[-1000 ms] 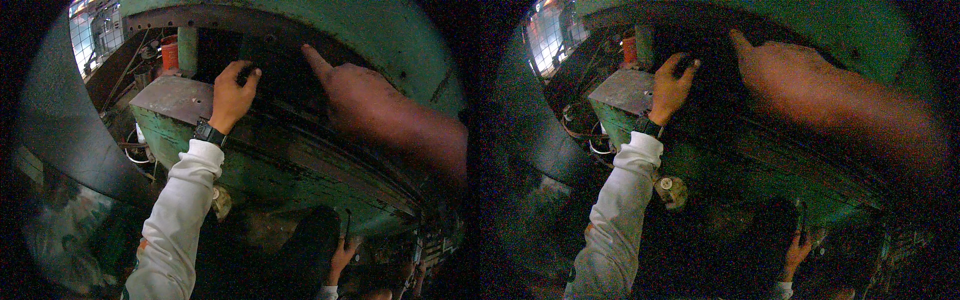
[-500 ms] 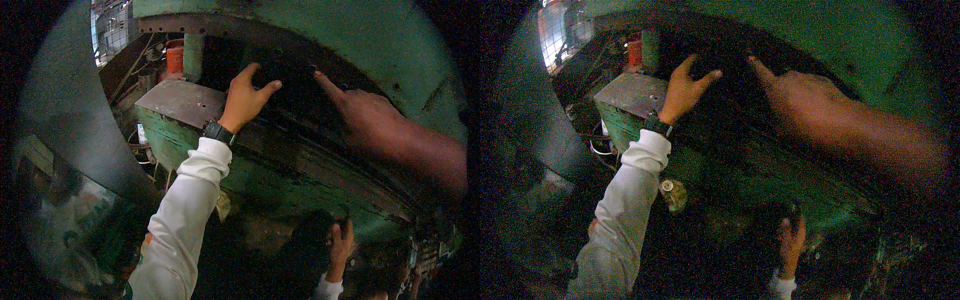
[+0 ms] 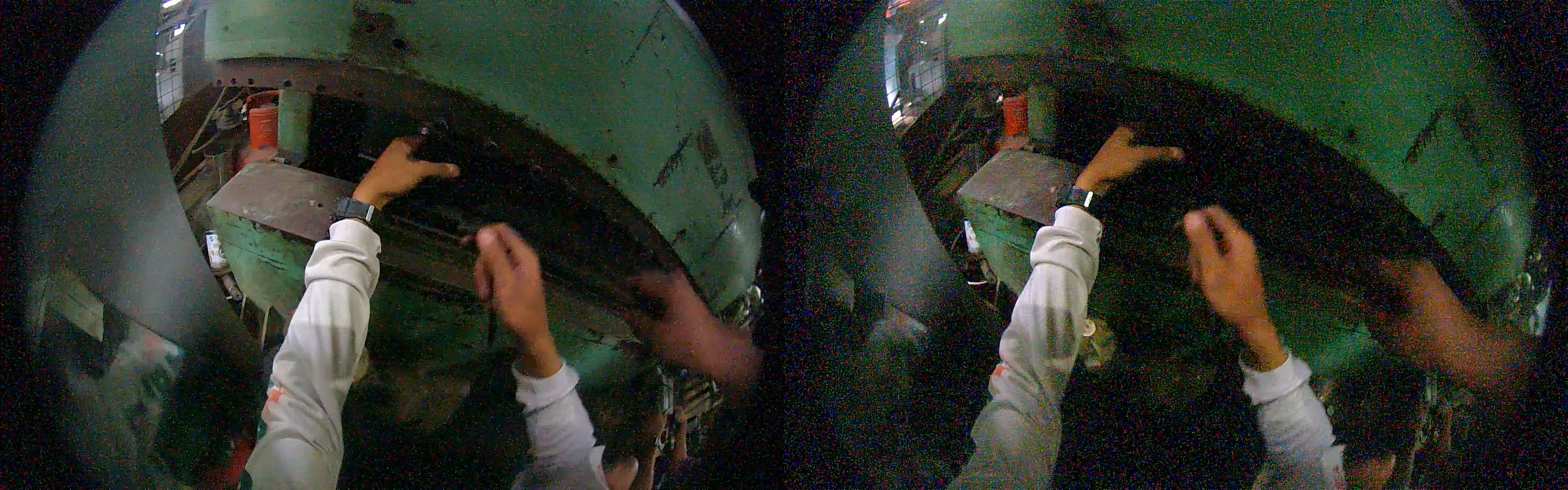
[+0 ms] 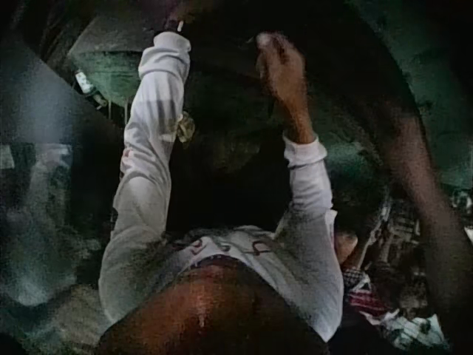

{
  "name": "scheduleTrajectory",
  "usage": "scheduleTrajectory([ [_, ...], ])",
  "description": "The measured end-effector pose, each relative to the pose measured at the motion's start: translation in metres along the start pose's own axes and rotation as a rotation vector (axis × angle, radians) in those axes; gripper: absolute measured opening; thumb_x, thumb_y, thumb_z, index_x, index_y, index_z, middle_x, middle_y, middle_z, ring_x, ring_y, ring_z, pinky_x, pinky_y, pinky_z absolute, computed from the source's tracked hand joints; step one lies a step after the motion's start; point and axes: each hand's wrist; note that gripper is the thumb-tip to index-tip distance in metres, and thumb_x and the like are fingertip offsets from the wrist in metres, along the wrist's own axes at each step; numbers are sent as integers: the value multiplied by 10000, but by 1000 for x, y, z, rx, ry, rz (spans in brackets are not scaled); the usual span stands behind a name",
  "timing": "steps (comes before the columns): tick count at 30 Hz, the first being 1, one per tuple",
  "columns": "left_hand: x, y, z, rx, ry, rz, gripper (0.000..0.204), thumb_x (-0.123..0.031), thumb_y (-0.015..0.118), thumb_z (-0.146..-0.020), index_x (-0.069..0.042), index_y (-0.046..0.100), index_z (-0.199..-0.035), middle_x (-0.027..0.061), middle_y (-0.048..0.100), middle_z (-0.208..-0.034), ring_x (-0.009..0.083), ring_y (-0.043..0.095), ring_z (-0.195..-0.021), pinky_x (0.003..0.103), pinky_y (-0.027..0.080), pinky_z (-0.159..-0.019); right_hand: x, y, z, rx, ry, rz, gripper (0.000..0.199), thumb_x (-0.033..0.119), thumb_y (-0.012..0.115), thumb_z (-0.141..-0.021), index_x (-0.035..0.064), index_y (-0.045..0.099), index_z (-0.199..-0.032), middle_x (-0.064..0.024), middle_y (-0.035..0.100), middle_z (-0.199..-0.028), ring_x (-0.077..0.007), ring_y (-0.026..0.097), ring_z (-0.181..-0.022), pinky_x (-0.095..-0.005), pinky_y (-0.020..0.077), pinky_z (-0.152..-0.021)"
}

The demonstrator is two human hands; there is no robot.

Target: The person uses a wrench to tighten bolts on a large green machine. They repeatedly adjust the wrench and reposition their hands to secure fasteners on the machine's surface.

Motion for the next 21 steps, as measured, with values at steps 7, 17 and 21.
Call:
scheduleTrajectory([
  [7, 11, 31, -3, -70, 20, -40, 650, -262, 866, -677, 45, 638, -1202, 146, 683, -1178, 252, 635, -1065, 335, 462, -962, 12, -50, -65, -347, -598, 870, 248, 306, 577, -961, 59, 580, -940, -217, 639, -705, -374, 644, -623, -472, 497, -562],
  [17, 48, 52, -63, -126, -65, -55, 662, -243, 877, -658, 35, 637, -1208, 163, 673, -1200, 266, 629, -1105, 358, 460, -989, -43, -53, -136, -398, -621, 953, 290, 331, 563, -961, 41, 556, -949, -226, 628, -655, -443, 632, -612, -549, 493, -544],
  [21, 56, 62, -71, -78, 32, 13, 680, -258, 882, -647, 39, 638, -1208, 165, 674, -1202, 279, 634, -1112, 363, 464, -991, -59, -45, -144, -457, -503, 712, 326, 333, 533, -972, 9, 556, -959, -266, 617, -670, -477, 627, -655, -573, 480, -585],
])
Point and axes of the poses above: each hand's wrist, its own z-axis away from the middle knuckle, its own y-axis out of the palm, x = y × z
